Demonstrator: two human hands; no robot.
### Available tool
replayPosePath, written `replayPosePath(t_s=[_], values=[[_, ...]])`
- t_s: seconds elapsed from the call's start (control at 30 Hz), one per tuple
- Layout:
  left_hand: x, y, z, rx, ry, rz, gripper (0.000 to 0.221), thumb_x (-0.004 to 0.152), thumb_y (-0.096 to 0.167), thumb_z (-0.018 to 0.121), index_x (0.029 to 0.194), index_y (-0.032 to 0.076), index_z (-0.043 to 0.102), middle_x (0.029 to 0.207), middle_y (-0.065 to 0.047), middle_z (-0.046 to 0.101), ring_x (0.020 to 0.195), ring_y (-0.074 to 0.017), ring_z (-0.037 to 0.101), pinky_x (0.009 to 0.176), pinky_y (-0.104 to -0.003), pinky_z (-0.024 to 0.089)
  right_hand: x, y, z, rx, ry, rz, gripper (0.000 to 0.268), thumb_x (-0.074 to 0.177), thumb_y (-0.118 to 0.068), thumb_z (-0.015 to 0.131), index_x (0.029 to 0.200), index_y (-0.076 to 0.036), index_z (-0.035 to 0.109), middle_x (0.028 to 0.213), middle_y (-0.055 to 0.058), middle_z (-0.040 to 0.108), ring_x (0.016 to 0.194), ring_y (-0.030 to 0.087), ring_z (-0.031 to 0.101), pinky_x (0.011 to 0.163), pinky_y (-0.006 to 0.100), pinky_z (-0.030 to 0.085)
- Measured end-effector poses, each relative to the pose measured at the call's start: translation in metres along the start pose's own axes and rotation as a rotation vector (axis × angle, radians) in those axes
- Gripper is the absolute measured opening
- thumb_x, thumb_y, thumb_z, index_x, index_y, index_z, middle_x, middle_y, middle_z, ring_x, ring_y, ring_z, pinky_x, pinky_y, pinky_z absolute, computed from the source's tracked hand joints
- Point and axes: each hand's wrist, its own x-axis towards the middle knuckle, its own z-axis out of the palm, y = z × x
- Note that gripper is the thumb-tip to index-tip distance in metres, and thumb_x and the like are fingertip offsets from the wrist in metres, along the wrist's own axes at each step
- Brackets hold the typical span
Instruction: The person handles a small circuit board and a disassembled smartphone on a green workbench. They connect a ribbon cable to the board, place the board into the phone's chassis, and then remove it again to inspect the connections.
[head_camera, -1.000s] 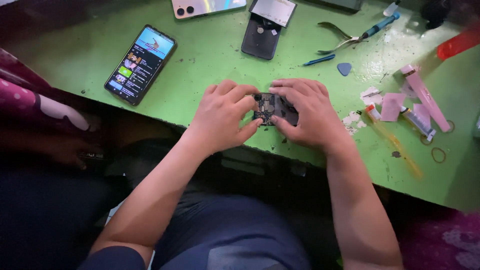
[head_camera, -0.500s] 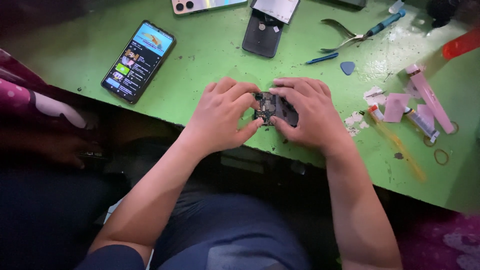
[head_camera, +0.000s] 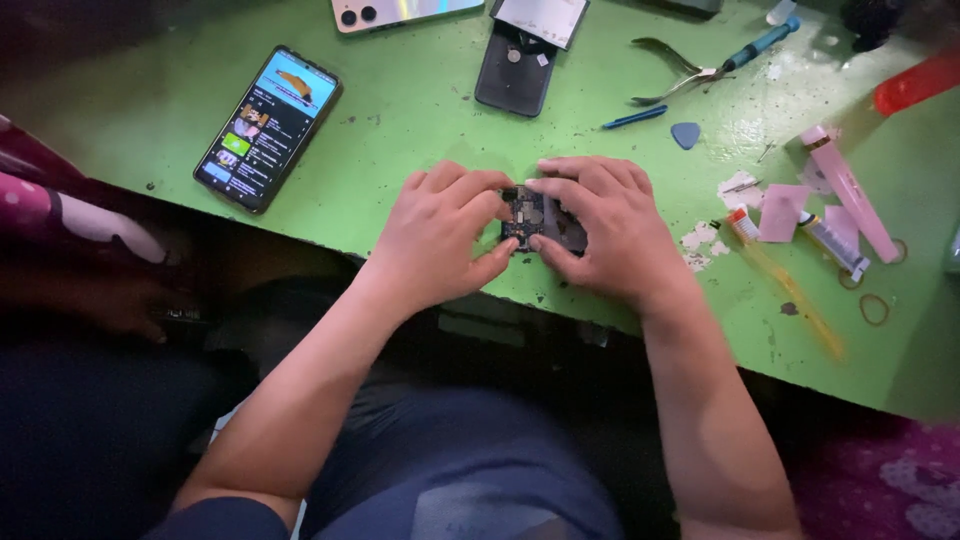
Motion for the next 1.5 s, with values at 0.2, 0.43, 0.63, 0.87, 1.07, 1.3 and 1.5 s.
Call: replayPosePath(t_s=[0.2,0.43,0.63,0.87,1.07,1.3,1.5], values=[[-0.005,0.000,0.000,-0.018,0.023,-0.019,0.030,0.092,0.043,0.067,0.108,0.017,0.066,0.118,0.002,0.069,0.104,-0.0209,0.062,0.082,-0.036,0.047,-0.001,-0.001,0.003,-0.014,-0.027,0.032,0.057,0.086,-0.051,0.073,0.134,-0.021,0.065,0.133,0.004,0.063,0.130,0.030,0.055,0.114,0.050,0.034],[-0.008,-0.002,0.004,-0.049,0.070,-0.039,0.039,0.088,0.044,0.072,0.115,0.018,0.062,0.118,0.001,0.068,0.106,-0.0217,0.063,0.083,-0.036,0.049,-0.002,0.002,0.011,-0.050,0.055,-0.045,0.043,0.088,-0.045,0.070,0.127,-0.026,0.067,0.139,0.005,0.058,0.132,0.030,0.053,0.111,0.050,0.035],[-0.013,-0.007,0.009,-0.081,0.086,-0.069,0.051,0.083,0.041,0.075,0.125,0.016,0.058,0.110,0.000,0.069,0.103,-0.0225,0.063,0.083,-0.038,0.049,0.001,-0.005,0.017,-0.172,0.290,-0.215,0.022,0.080,-0.029,0.071,0.103,-0.027,0.071,0.133,-0.001,0.063,0.126,0.025,0.057,0.103,0.045,0.040],[-0.015,-0.010,0.010,-0.099,0.090,-0.075,0.064,0.080,0.036,0.078,0.134,0.015,0.052,0.113,0.003,0.073,0.104,-0.0205,0.063,0.087,-0.039,0.050,0.002,-0.013,0.015,-0.121,0.224,-0.233,0.022,0.082,-0.025,0.070,0.104,-0.023,0.068,0.131,0.004,0.063,0.124,0.030,0.060,0.100,0.048,0.045],[-0.014,-0.007,0.007,-0.059,0.064,-0.084,0.055,0.087,0.037,0.074,0.133,0.017,0.051,0.109,0.002,0.072,0.105,-0.0204,0.063,0.091,-0.042,0.051,0.001,-0.019,0.011,-0.225,0.159,-0.218,0.011,0.089,-0.028,0.070,0.100,-0.024,0.069,0.127,0.003,0.065,0.122,0.027,0.063,0.101,0.046,0.049],[-0.012,-0.004,0.004,-0.033,0.091,-0.041,0.056,0.087,0.044,0.074,0.130,0.017,0.052,0.110,0.001,0.071,0.105,-0.0217,0.063,0.089,-0.041,0.050,-0.001,-0.016,0.011,-0.289,0.170,-0.247,0.008,0.092,-0.034,0.068,0.096,-0.026,0.069,0.123,-0.001,0.066,0.121,0.024,0.062,0.101,0.044,0.048],[-0.010,-0.002,0.000,-0.060,-0.001,-0.065,0.056,0.089,0.043,0.068,0.135,0.017,0.051,0.111,-0.003,0.071,0.107,-0.0240,0.063,0.087,-0.042,0.049,-0.003,-0.016,0.012,-0.233,0.177,-0.228,0.008,0.091,-0.029,0.065,0.095,-0.025,0.070,0.122,0.000,0.068,0.121,0.025,0.064,0.101,0.045,0.049]])
